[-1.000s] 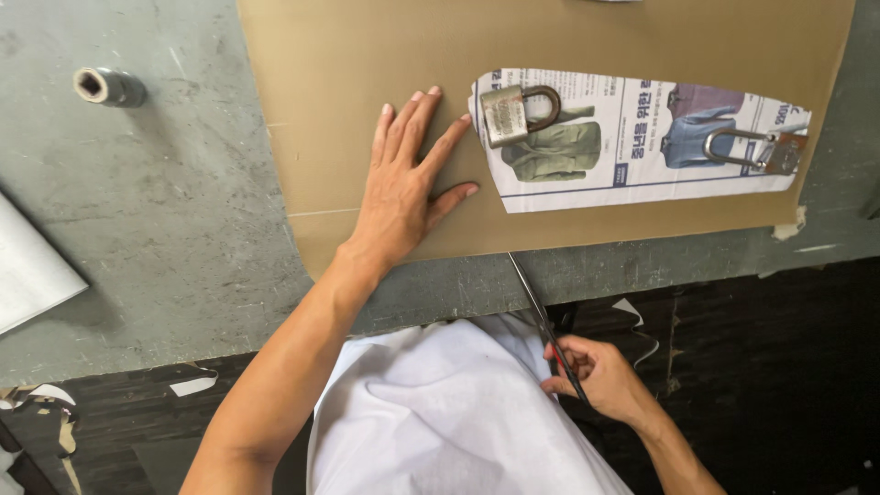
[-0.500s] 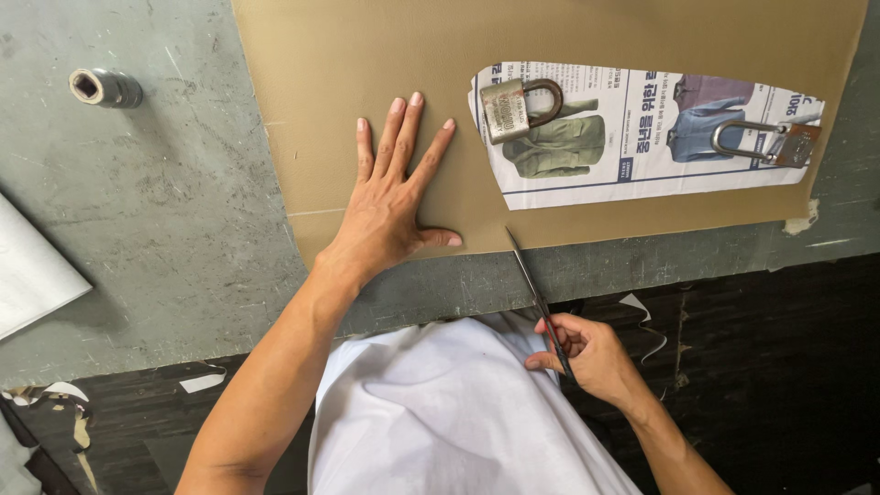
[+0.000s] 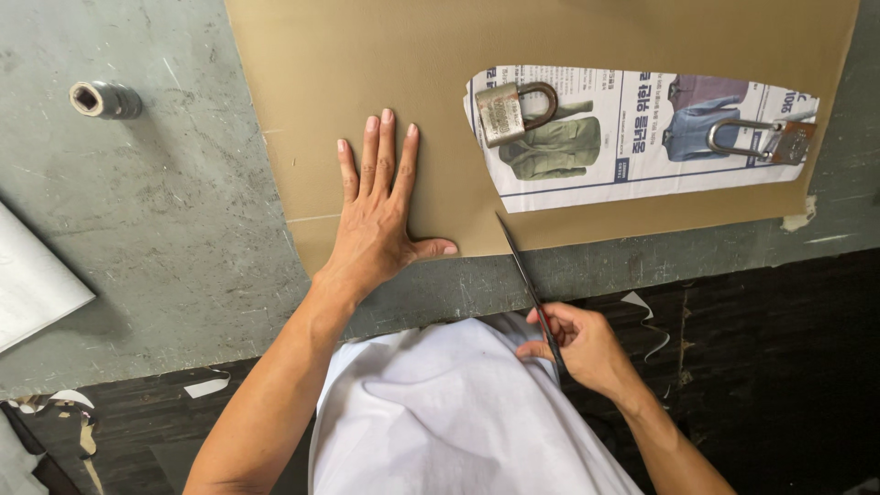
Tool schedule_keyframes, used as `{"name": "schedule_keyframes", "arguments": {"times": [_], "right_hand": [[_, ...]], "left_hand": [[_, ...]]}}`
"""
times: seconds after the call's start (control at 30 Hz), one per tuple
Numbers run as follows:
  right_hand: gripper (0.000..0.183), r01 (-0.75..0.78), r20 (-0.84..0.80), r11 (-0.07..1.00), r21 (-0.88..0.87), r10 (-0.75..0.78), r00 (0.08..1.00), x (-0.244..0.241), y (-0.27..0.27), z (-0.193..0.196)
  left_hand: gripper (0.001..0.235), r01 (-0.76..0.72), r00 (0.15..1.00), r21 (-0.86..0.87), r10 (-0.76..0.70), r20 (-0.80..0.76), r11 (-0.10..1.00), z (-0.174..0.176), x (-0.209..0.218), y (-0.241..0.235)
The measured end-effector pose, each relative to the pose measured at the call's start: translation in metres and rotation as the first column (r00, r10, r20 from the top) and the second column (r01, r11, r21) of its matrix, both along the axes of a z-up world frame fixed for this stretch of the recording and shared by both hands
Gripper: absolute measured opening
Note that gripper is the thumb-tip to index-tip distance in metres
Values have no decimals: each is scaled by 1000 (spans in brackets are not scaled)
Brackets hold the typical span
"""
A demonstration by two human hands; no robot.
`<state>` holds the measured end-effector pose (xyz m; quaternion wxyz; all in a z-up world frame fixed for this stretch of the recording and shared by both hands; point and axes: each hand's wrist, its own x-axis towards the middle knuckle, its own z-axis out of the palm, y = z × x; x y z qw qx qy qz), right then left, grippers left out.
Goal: The person places newspaper and a white paper template on a brown sheet, secures them with a padlock and tape, then uses scissors to cut the brown material along the template edges. The person removes the template and continues cutting the material.
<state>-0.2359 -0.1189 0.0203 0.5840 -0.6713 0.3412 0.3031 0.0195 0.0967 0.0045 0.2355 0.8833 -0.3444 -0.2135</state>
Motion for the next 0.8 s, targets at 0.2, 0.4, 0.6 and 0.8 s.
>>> {"name": "schedule_keyframes", "arguments": {"times": [0.2,0.4,0.6,0.8], "right_hand": [[39,-57,12,995,-79,58,998,9,3,-1],[39,2,23,1000,-6,-2,1000,19,2,-1],[39,-49,81,996,-72,55,995,36,3,1],[39,-17,33,999,-44,18,999,46,4,7]], "left_hand": [[153,-1,1000,3,1,15,1000,-1,1,2],[154,3,1000,21,-4,10,1000,-2,2,3],[154,3,1000,14,-3,21,1000,-3,2,1],[153,0,1000,9,0,22,1000,-4,1,2]]}}
